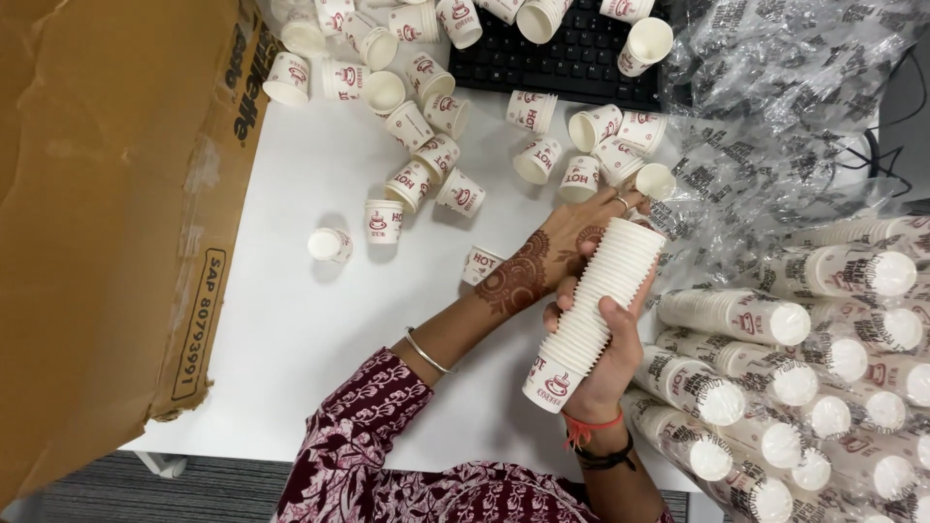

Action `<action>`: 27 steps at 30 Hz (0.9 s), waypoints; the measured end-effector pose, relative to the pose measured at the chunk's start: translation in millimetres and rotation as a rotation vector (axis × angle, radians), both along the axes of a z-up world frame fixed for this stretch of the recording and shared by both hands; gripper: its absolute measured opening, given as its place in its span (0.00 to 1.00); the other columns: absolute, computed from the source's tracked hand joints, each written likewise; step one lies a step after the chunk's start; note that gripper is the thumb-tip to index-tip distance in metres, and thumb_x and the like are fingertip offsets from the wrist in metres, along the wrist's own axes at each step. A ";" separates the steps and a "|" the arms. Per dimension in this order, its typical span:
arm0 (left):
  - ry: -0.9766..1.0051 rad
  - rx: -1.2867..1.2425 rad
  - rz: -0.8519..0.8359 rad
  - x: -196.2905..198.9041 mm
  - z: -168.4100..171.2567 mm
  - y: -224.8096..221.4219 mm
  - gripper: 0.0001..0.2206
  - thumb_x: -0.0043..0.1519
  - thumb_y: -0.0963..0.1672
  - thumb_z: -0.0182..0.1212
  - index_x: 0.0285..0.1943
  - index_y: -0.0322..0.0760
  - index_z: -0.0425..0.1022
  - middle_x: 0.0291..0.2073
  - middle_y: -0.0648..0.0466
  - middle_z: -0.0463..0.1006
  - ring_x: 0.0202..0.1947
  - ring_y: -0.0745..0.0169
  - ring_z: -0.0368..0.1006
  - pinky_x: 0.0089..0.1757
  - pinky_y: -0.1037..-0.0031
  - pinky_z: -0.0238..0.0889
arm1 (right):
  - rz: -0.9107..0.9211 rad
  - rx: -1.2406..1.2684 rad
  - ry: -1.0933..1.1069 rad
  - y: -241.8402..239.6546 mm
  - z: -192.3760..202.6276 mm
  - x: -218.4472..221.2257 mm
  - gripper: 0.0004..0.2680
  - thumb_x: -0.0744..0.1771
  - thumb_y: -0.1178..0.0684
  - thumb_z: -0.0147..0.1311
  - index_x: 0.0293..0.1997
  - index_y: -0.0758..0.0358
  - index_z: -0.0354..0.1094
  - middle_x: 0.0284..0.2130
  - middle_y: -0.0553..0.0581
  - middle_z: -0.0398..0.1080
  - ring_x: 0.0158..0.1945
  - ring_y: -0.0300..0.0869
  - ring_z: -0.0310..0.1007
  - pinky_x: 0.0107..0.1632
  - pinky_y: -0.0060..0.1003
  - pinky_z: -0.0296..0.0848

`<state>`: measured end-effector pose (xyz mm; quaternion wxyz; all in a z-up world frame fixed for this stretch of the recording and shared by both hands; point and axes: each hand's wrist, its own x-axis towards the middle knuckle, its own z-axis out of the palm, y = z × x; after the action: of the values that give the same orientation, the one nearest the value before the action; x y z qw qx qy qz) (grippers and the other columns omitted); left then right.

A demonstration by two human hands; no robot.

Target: Stacking and organizing small paper cups on a table.

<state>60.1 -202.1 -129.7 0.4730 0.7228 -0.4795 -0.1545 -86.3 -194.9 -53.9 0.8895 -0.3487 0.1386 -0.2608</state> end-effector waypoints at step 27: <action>0.668 -0.260 0.590 5.2 79.1 200.4 0.08 0.60 0.35 0.49 0.45 0.33 0.68 0.39 0.52 0.71 0.39 0.56 0.73 0.45 0.71 0.70 | -0.006 -0.050 0.061 -12.9 -9.5 -2.9 0.29 0.68 0.54 0.52 0.81 0.57 0.41 0.65 0.65 0.59 0.43 0.43 0.65 0.37 0.35 0.72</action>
<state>65.3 -1.6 -50.6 0.7120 0.6736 -0.0903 -0.1764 -89.3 -207.8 -63.4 0.8750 -0.3784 0.1600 -0.2563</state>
